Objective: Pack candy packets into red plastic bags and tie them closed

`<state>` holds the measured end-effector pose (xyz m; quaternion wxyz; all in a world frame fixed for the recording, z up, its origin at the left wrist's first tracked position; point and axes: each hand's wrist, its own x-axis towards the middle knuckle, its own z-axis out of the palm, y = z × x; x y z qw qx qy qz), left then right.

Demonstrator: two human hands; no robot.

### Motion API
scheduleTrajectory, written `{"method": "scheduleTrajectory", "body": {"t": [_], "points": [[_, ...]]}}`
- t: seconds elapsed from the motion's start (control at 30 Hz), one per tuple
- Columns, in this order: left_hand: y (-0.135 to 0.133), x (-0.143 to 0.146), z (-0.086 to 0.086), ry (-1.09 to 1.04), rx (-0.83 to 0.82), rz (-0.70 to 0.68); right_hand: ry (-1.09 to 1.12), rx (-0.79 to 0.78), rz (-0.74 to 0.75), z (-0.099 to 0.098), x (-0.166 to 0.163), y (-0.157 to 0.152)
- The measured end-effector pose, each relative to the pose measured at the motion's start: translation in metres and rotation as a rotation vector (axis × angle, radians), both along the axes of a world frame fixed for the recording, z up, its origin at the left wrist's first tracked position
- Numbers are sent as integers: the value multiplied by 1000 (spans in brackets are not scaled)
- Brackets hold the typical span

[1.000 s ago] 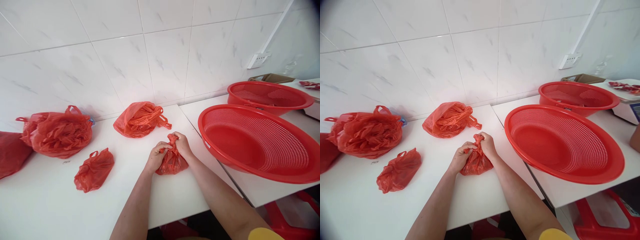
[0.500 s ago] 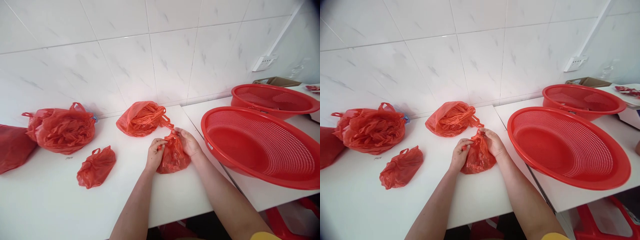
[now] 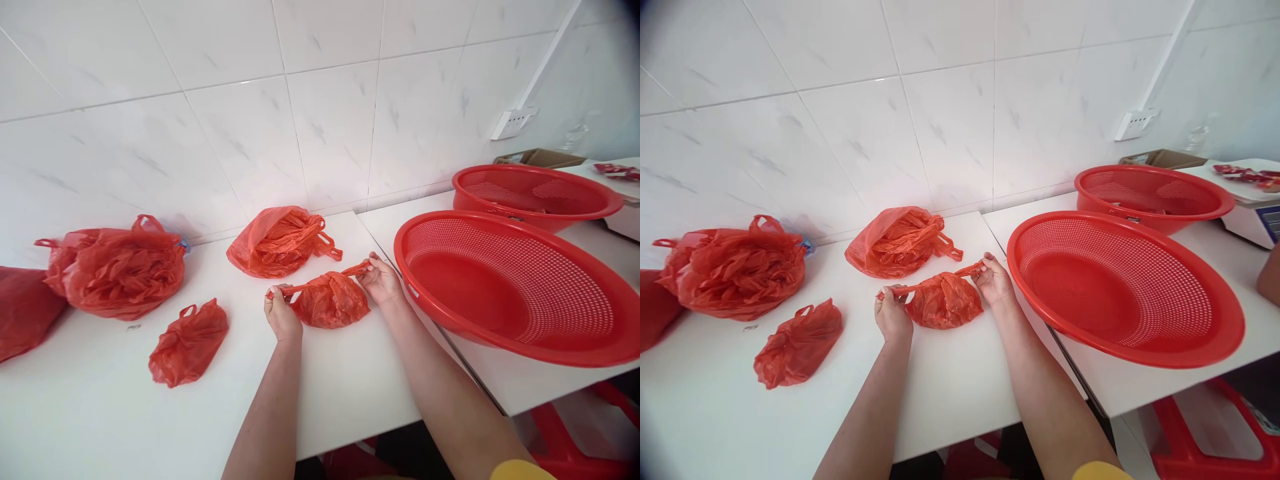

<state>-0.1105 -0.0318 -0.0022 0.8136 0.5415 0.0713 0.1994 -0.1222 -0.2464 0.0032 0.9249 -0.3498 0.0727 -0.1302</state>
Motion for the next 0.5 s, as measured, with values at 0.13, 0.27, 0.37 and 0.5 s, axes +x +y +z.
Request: {"method": "scheduleTrajectory", "body": {"t": [0.13, 0.27, 0.37, 0.5], "points": [[6, 2, 2, -19, 150, 33, 71, -219, -74, -1, -1, -2], [9, -6, 8, -215, 522, 91, 142, -568, -146, -4, -4, 6], [1, -17, 10, -386, 783, -33, 130, -904, -40, -8, -5, 22], [-8, -25, 9, -407, 1022, -374, 22, -1139, 194, -15, -5, 44]]}}
